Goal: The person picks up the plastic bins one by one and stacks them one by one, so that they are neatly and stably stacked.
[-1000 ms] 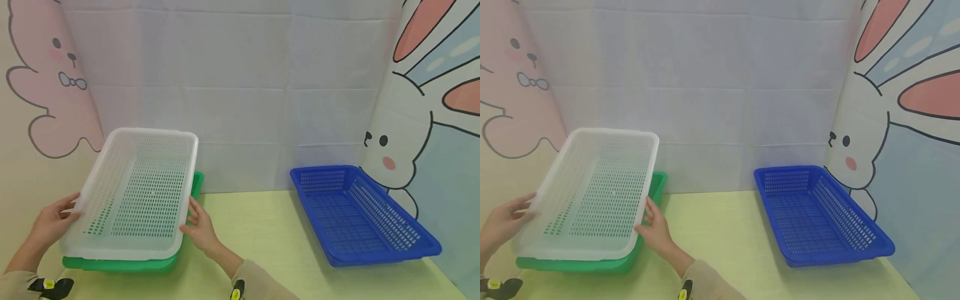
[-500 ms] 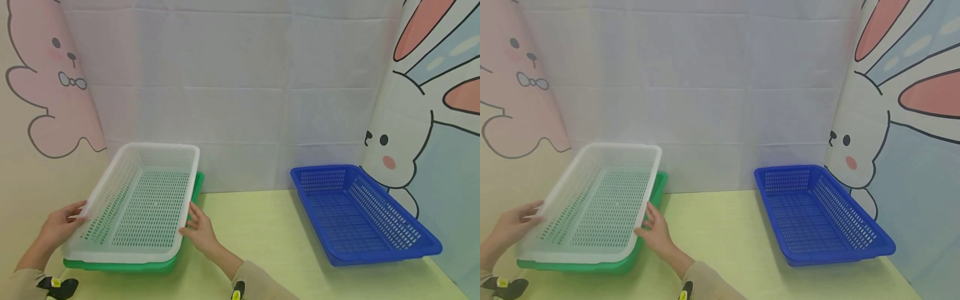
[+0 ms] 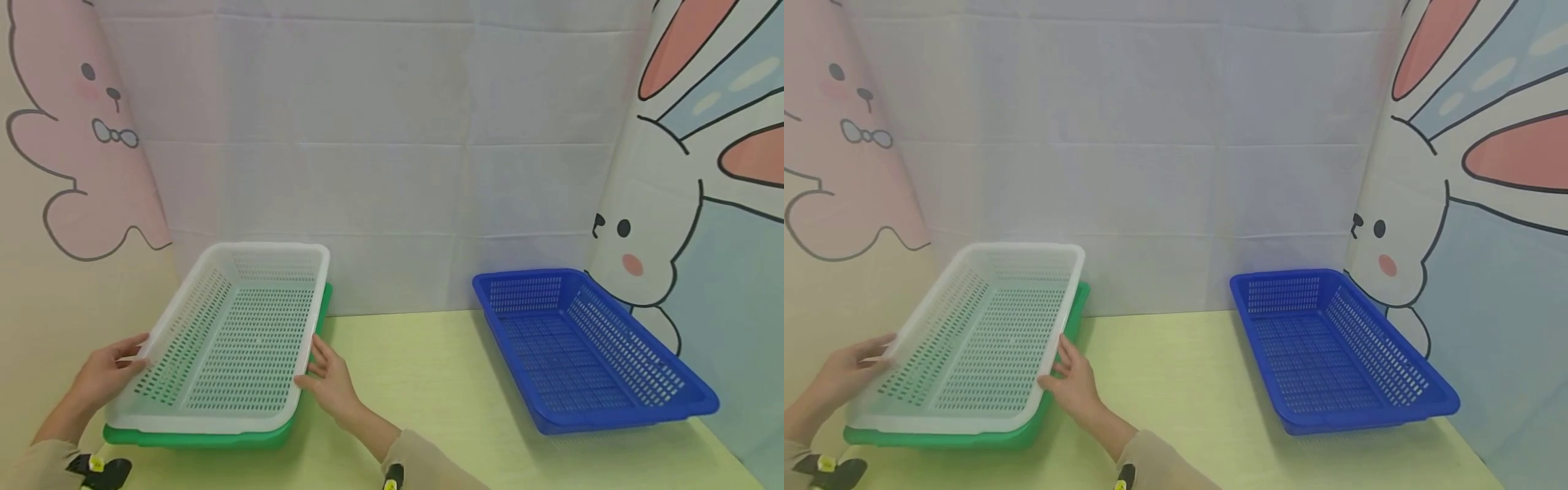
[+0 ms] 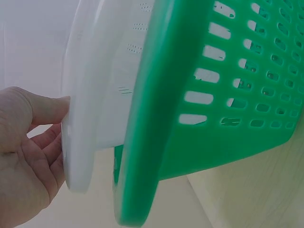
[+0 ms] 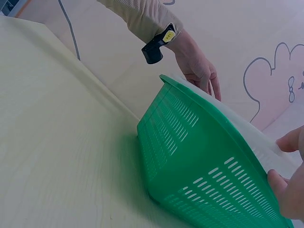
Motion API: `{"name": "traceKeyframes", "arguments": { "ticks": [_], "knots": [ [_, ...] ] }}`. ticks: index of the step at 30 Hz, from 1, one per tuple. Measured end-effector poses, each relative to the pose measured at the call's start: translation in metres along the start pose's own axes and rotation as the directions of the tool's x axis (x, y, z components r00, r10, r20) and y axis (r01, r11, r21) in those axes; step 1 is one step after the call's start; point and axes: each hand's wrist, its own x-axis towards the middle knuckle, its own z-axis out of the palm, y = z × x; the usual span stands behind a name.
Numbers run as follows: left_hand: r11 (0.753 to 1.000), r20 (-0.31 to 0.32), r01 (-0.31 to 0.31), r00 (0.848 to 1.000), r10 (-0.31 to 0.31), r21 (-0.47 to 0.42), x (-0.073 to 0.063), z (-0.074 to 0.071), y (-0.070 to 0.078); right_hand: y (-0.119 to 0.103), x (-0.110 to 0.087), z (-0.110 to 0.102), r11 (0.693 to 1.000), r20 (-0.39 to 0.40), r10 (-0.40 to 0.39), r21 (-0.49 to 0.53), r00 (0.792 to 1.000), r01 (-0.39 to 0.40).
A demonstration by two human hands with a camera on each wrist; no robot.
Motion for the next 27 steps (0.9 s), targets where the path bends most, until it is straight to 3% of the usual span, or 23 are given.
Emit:
{"name": "traceKeyframes", "arguments": {
  "ticks": [6, 10, 19, 27],
  "knots": [
    [0.997, 0.005, -0.066, 0.998, 0.066, 0.035, -0.0009, -0.0011, 0.0030, 0.0014, -0.0023, -0.0024, 0.999, -0.026, 0.006, -0.043, 1.000, -0.007],
    [0.995, 0.029, -0.086, 0.996, 0.085, 0.046, -0.0023, -0.0006, 0.0015, 0.0028, -0.0039, -0.0021, 1.000, -0.018, 0.009, -0.018, 1.000, -0.009],
    [0.998, 0.071, -0.040, 0.997, 0.037, 0.044, -0.0026, 0.0012, -0.0058, -0.0001, -0.0079, 0.0030, 0.999, -0.007, 0.012, 0.043, 1.000, -0.012],
    [0.999, 0.108, 0.019, 0.994, -0.023, 0.037, -0.0008, -0.0002, -0.0067, -0.0014, -0.0080, 0.0062, 0.999, -0.045, 0.049, 0.025, 0.998, -0.048]
  ]
}}
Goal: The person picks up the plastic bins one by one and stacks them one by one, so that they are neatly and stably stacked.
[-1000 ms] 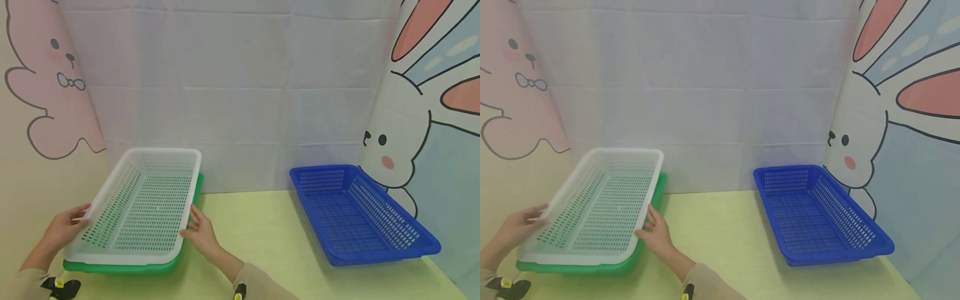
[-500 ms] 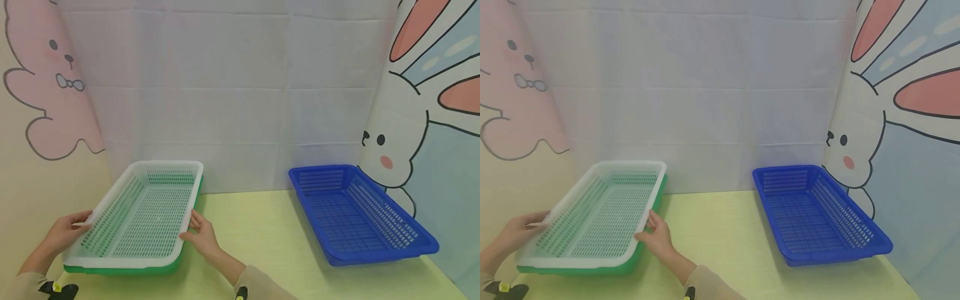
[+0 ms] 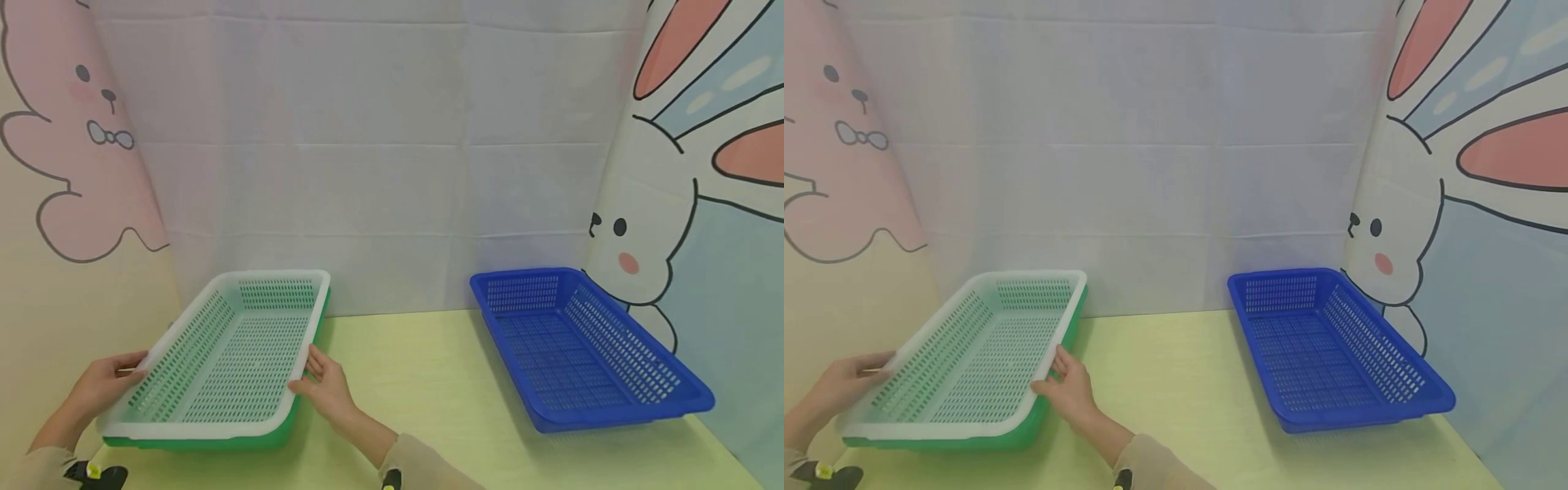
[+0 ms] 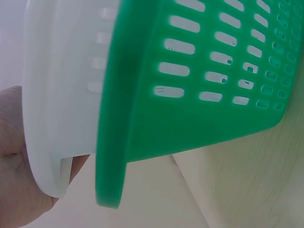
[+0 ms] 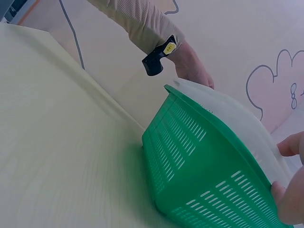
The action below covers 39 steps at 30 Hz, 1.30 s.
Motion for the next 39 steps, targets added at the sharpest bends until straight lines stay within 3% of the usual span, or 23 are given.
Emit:
{"name": "traceKeyframes", "arguments": {
  "ticks": [8, 39],
  "knots": [
    [0.997, 0.027, 0.067, 0.997, -0.068, 0.029, 0.0012, -0.0007, -0.0009, -0.0025, -0.0021, 0.0038, 1.000, -0.055, 0.010, -0.023, 0.998, -0.011],
    [0.996, 0.020, 0.094, 0.995, -0.094, -0.007, -0.0040, 0.0066, 0.0008, -0.0068, -0.0050, 0.0044, 0.999, -0.067, 0.029, 0.046, 0.997, -0.026]
  ]
}}
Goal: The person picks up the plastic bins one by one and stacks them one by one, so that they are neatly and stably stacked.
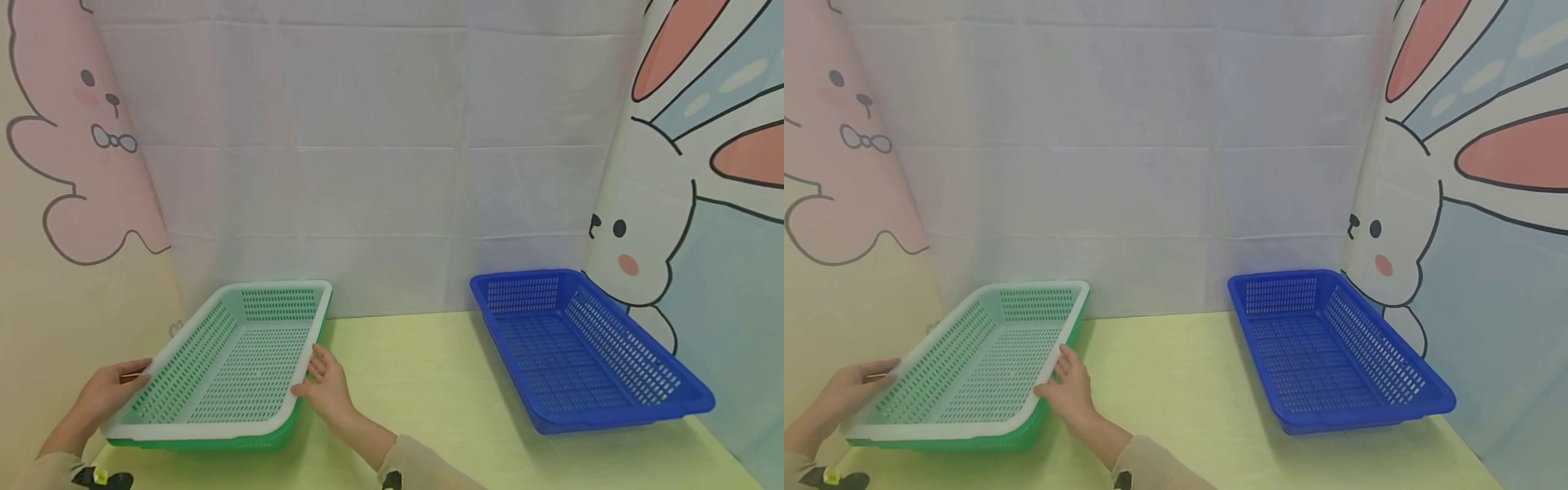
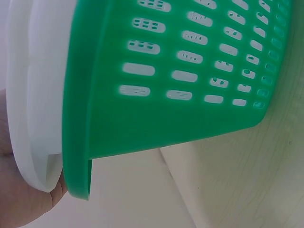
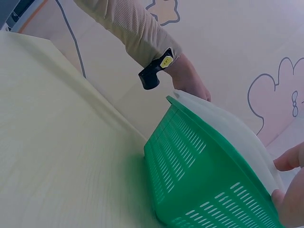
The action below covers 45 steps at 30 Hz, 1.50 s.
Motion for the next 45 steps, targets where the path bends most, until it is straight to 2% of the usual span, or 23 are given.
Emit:
{"name": "traceKeyframes", "arguments": {
  "ticks": [5, 9, 12, 14, 19, 25, 30, 32, 35, 45],
  "knots": [
    [0.999, -0.002, -0.014, 1.000, 0.014, -0.045, 0.000, 0.000, -0.005, 0.000, -0.002, -0.001, 1.000, -0.010, -0.007, -0.019, 1.000, 0.007],
    [0.996, -0.014, -0.031, 0.999, 0.030, -0.081, 0.001, 0.001, -0.010, 0.000, -0.004, -0.005, 0.987, -0.027, -0.072, -0.146, 0.997, 0.067],
    [0.998, -0.028, -0.032, 0.999, 0.030, -0.060, 0.003, 0.001, -0.012, 0.000, -0.006, -0.009, 0.967, -0.044, -0.120, -0.232, 0.992, 0.106],
    [0.999, -0.034, -0.022, 0.999, 0.021, -0.043, 0.003, 0.001, -0.012, 0.001, -0.006, -0.012, 0.964, -0.049, -0.125, -0.241, 0.991, 0.110],
    [0.999, -0.018, -0.009, 1.000, 0.008, -0.039, 0.002, 0.002, -0.014, 0.008, -0.004, -0.015, 0.976, -0.055, -0.053, -0.216, 0.997, 0.040],
    [0.999, -0.006, -0.016, 1.000, 0.015, -0.039, -0.001, 0.002, -0.017, 0.015, -0.003, -0.015, 0.990, -0.011, 0.068, -0.125, 0.998, -0.069],
    [0.992, 0.084, 0.051, 0.996, -0.042, -0.117, 0.000, 0.001, -0.017, 0.017, -0.002, -0.011, 0.989, 0.018, 0.140, -0.038, 0.990, -0.139],
    [0.987, 0.108, 0.074, 0.992, -0.059, -0.140, 0.001, 0.001, -0.016, 0.016, -0.001, -0.009, 0.988, 0.014, 0.151, -0.017, 0.988, -0.151],
    [0.987, 0.106, 0.080, 0.992, -0.065, -0.140, 0.001, 0.002, -0.015, 0.014, -0.001, -0.008, 0.987, 0.008, 0.159, -0.006, 0.987, -0.159],
    [0.991, 0.125, 0.055, 0.991, -0.039, -0.125, -0.002, 0.005, -0.007, 0.009, -0.004, -0.020, 0.985, 0.024, 0.173, -0.032, 0.985, -0.172]
  ]
}}
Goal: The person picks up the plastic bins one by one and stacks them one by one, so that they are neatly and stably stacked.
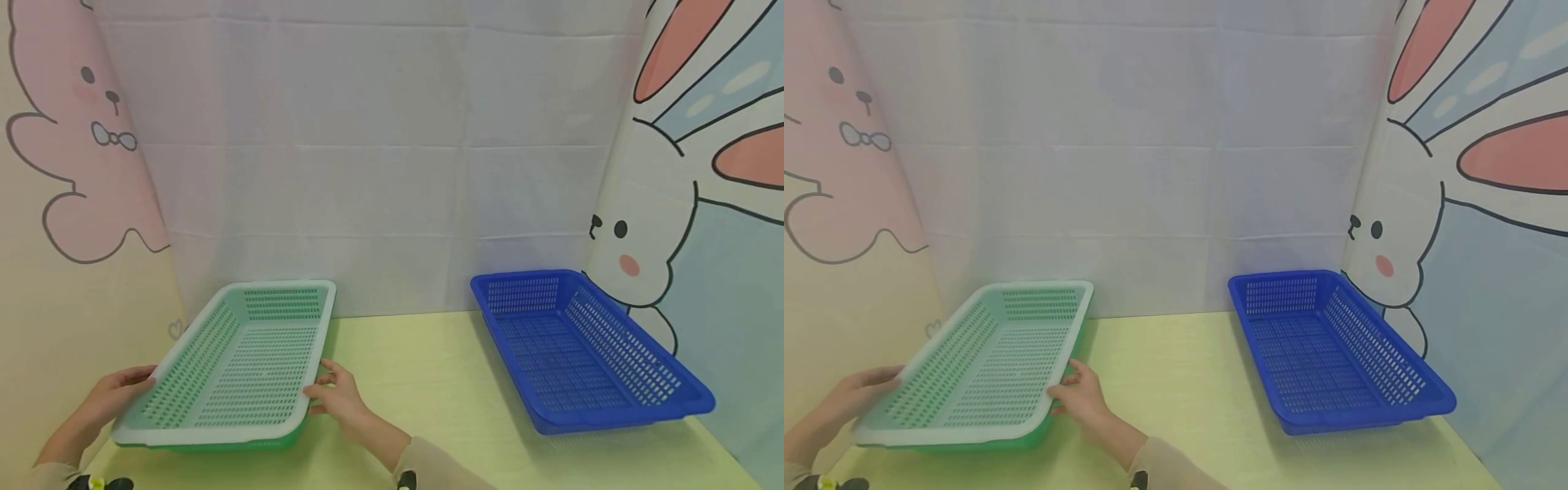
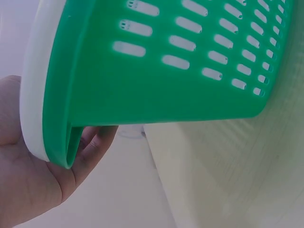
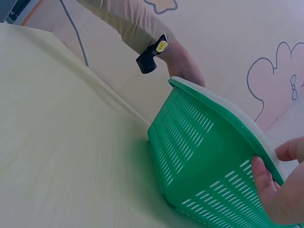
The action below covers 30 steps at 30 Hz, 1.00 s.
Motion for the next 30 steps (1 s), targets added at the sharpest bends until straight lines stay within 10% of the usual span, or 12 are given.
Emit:
{"name": "traceKeyframes", "arguments": {
  "ticks": [18, 30],
  "knots": [
    [0.995, 0.013, -0.099, 0.995, 0.099, 0.007, -0.003, 0.021, 0.021, -0.005, -0.007, -0.036, 1.000, 0.022, -0.004, -0.027, 1.000, 0.005],
    [0.977, 0.041, -0.154, 0.986, 0.161, -0.148, -0.002, 0.045, 0.038, -0.012, -0.013, -0.068, 0.998, 0.033, -0.002, -0.070, 0.999, 0.004]
  ]
}}
